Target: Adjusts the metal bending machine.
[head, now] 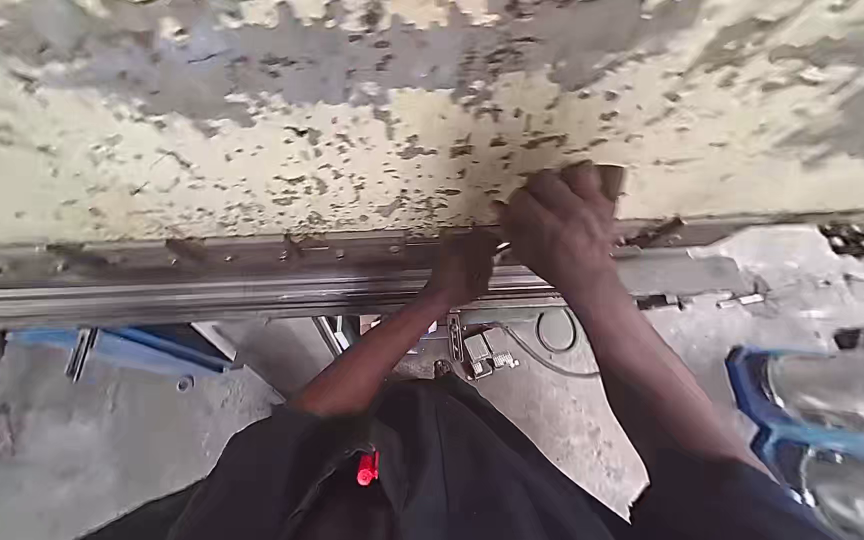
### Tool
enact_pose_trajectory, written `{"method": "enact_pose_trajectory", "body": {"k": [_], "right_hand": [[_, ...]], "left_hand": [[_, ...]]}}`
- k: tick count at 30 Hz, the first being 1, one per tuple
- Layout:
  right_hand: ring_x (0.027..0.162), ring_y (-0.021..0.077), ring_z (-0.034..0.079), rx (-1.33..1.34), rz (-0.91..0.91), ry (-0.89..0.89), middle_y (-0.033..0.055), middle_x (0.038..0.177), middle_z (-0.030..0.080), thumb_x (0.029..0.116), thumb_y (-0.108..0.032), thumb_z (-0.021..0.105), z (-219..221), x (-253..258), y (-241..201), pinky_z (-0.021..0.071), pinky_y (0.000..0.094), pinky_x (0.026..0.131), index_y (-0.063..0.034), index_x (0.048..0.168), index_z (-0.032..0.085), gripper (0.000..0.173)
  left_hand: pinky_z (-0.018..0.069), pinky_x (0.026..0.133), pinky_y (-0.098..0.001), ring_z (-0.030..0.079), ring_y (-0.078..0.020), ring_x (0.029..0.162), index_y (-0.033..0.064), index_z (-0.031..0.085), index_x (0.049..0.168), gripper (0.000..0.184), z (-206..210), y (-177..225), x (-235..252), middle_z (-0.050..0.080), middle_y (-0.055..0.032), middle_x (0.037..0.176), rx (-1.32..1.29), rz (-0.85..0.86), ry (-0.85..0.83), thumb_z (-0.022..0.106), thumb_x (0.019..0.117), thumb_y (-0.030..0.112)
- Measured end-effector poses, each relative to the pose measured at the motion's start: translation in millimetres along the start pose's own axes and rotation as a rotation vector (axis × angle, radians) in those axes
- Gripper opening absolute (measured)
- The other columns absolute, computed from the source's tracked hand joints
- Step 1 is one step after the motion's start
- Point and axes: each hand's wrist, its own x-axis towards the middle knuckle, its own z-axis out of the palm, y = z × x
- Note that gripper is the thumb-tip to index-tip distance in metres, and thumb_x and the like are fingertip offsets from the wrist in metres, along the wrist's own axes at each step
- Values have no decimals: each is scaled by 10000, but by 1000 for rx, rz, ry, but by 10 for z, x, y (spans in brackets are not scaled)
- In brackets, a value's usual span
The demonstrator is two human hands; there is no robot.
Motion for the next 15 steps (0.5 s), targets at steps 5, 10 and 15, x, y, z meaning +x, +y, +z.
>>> {"method": "enact_pose_trajectory", "body": {"k": [5,10,15], "right_hand": [[808,412,596,-48,-216,-203,169,757,583,1044,-338,576,-210,49,248,426,581,747,-24,775,577,414],[617,336,613,-21,-511,-384,102,601,517,948,-225,709,-277,316,415,454,498,556,-72,698,546,336],[550,356,576,104,-583,-327,119,587,491,982,-388,650,-436,442,324,401,495,477,-53,704,542,449]], "left_hand": [[571,850,-336,641,-129,950,18,529,1273,297,-64,315,-444,646,-82,1073,-523,-622,412,563,1044,204],[376,427,-236,426,-103,466,113,545,956,405,-23,395,-108,475,-4,632,-1377,-1282,338,389,1104,456],[305,368,-172,355,-42,403,137,527,891,396,-332,587,-274,440,38,587,-1476,-1197,405,371,1113,426]]}}
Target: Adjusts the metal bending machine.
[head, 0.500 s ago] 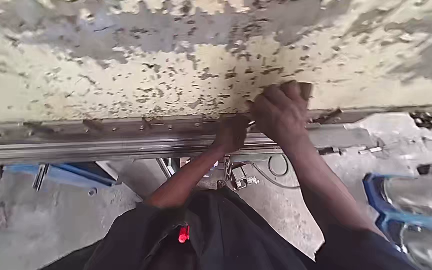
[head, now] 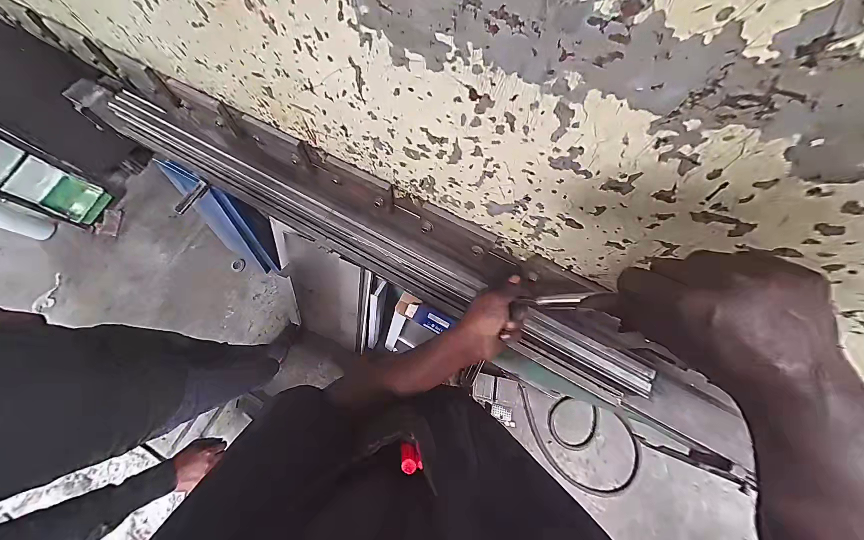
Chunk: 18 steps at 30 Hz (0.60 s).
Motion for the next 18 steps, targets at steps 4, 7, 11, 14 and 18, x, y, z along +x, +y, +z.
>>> {"method": "enact_pose_trajectory", "body": {"k": [4,7,11,14,18], "right_hand": [[688,349,671,120,-54,-40,120,762,641,944,-475,716,256,348,-242,521,525,551,-103,981,706,374],[731,326,677,92,-74,-77,98,808,641,987,-506,642,531,690,-485,531,502,556,-137,1016,687,373],[771,327,691,63,-36,-140,97,826,658,991,-509,630,549,1077,-683,549,518,595,-149,1007,695,366],[728,304,682,62,-17,-134,85,789,645,972,-482,673,422,1209,-756,537,494,570,-157,988,713,327],[712,310,682,53,98,-186,85,769,645,962,-502,683,263,1263,-882,527,514,548,-169,987,723,335]], "left_hand": [[360,402,-175,409,-41,444,160,636,1147,366,-588,288,-159,510,36,657,35,199,118,407,1102,442],[359,414,-175,401,-40,459,179,617,1158,338,-1014,555,-157,515,39,692,31,245,168,404,1101,436],[337,388,-180,366,-44,428,190,587,1086,322,-1263,813,-73,472,39,663,12,189,145,403,1097,454],[345,395,-195,378,-58,437,192,573,1101,308,-1367,914,-37,482,28,673,44,148,97,408,1098,451],[349,388,-197,387,-60,433,180,596,1095,323,-1387,1034,-53,483,25,657,59,104,56,421,1093,451]]}}
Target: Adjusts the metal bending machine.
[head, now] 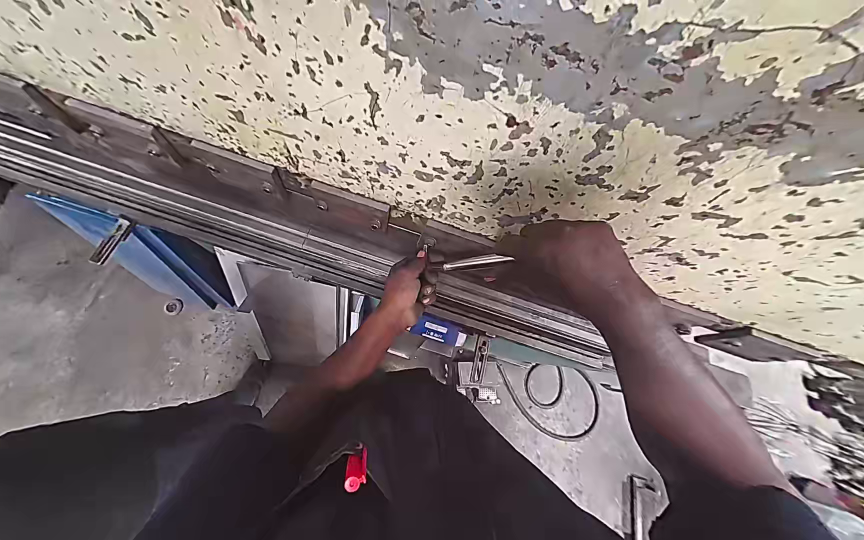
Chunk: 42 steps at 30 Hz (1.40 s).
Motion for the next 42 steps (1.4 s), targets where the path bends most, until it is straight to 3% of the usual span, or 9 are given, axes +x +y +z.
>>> {"method": "enact_pose_trajectory", "body": {"k": [5,14,19,23,28,31,35,38,42], "right_hand": [[685,318,674,-7,66,28,85,740,634,947,-462,710,-21,-2,-69,505,513,522,-156,913,709,307],[916,390,600,-1,-112,53,129,894,606,1006,-222,635,-342,518,-288,495,509,655,-78,924,651,166],[860,386,613,-68,-47,209,164,1040,618,1040,-122,546,-22,124,-262,496,501,652,-104,1206,686,219],[908,404,617,-96,48,230,178,1081,615,1037,-100,534,77,38,-354,476,494,639,-103,1231,666,235],[726,391,695,139,451,289,221,1115,681,1042,-207,563,1347,-500,-266,539,537,536,-55,1158,673,220],[870,410,725,453,725,-158,221,1319,621,1078,-331,476,1899,-412,-628,591,592,732,-86,1400,540,410],[946,411,721,549,530,-384,213,1416,574,1085,-301,424,2073,-13,-1018,588,589,798,-90,1521,410,485],[991,396,709,779,401,-332,221,1138,689,1077,-256,471,2001,300,-1174,570,583,857,-42,1467,441,446],[890,331,707,1128,306,-121,191,971,693,1051,-188,521,2034,579,-1183,583,546,807,-9,1290,561,301]], "left_hand": [[335,394,-207,381,-70,431,152,574,1022,328,-20,27,90,469,23,618,-37,-46,-67,392,1105,412],[294,347,-158,315,-22,369,169,581,893,314,-96,101,194,377,78,548,-377,-148,-281,404,1083,346],[270,350,-170,292,-36,380,176,541,872,327,34,179,126,381,65,560,-194,-109,-109,394,1093,368],[250,338,-168,271,-30,371,172,539,905,320,73,196,85,372,65,559,-119,-105,-60,398,1091,391],[301,351,-218,319,-78,377,146,599,977,354,71,70,145,403,16,552,231,62,93,453,1090,447],[347,413,-275,368,-128,436,109,622,945,371,-8,-16,179,446,-29,608,603,297,141,466,1097,409],[541,655,-436,621,-181,662,89,697,991,334,-63,46,248,635,-47,735,1070,470,255,515,1075,357],[530,642,-463,621,-196,667,97,676,881,403,-136,44,242,628,-46,723,1269,594,288,540,1051,437],[490,953,-515,588,-274,1045,158,782,986,414,-695,-5,431,635,-96,1037,1350,793,173,624,962,539]]}}
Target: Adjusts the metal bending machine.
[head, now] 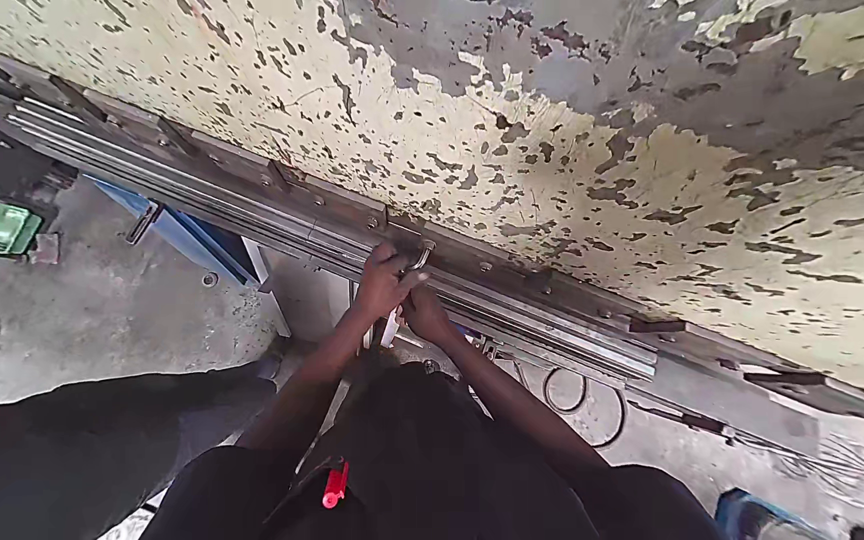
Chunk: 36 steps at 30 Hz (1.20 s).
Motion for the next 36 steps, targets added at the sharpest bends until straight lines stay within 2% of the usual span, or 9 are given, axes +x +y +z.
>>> {"method": "enact_pose_trajectory", "body": {"k": [4,6,10,14,18,21,26,30,36], "right_hand": [[695,260,639,284,23,23,157,862,647,1110,-382,439,-74,145,-144,560,472,670,-43,1179,628,394],[630,175,621,535,78,38,88,877,663,1100,-492,400,-2,133,-251,563,373,582,-105,1210,621,460],[981,222,727,956,158,113,105,1139,735,1069,-627,282,175,186,-393,614,448,884,-105,1378,558,666],[1030,242,709,1288,62,-11,158,1260,694,1044,-684,139,206,181,-585,597,393,859,-64,1381,562,823],[801,182,688,1421,124,-11,104,998,720,1012,-729,89,95,85,-814,584,333,709,-129,1292,599,835],[802,180,697,1075,150,-11,106,954,736,1085,-569,98,-93,-161,-744,582,342,719,-44,1223,617,751],[707,70,641,334,-86,-143,-3,806,696,1049,-353,575,-638,-951,-959,554,280,657,-58,936,704,341],[625,88,563,-88,-535,-133,-25,685,571,1057,-373,555,-557,-834,-1836,488,307,570,-110,872,665,340],[866,209,695,-598,-691,-75,21,897,700,1070,-422,500,144,-42,-2703,570,430,705,-168,1048,729,342]], "left_hand": [[414,1106,-576,576,-309,1255,55,669,1263,603,12,-592,-107,646,-179,1283,-113,-180,7,268,1091,471],[535,980,-472,672,-241,1055,-13,650,1195,544,-28,-616,-64,693,-173,1094,-291,-396,175,349,1112,433],[581,761,-420,661,-207,837,48,585,1141,153,-279,-463,155,669,-99,944,-1121,-726,521,580,1008,124],[571,862,-465,655,-230,866,117,522,1108,72,-980,41,235,625,-60,906,-1516,-529,548,469,1064,138],[577,820,-430,632,-195,801,147,514,1143,84,-1177,565,390,584,-26,871,-1438,-226,421,457,1083,133],[563,769,-383,598,-138,750,163,494,1179,121,-1066,780,466,571,25,845,-1264,72,262,467,1063,142],[572,714,-355,619,-155,775,-7,417,1283,262,-838,1019,486,597,-52,917,-979,380,13,483,1049,93],[535,627,-333,575,-125,671,13,498,1160,213,-72,582,248,583,-30,823,-956,307,-17,503,1055,198],[542,669,-329,579,-148,718,-55,333,1378,427,-97,574,217,548,-65,882,-697,246,-44,493,1057,177]]}}
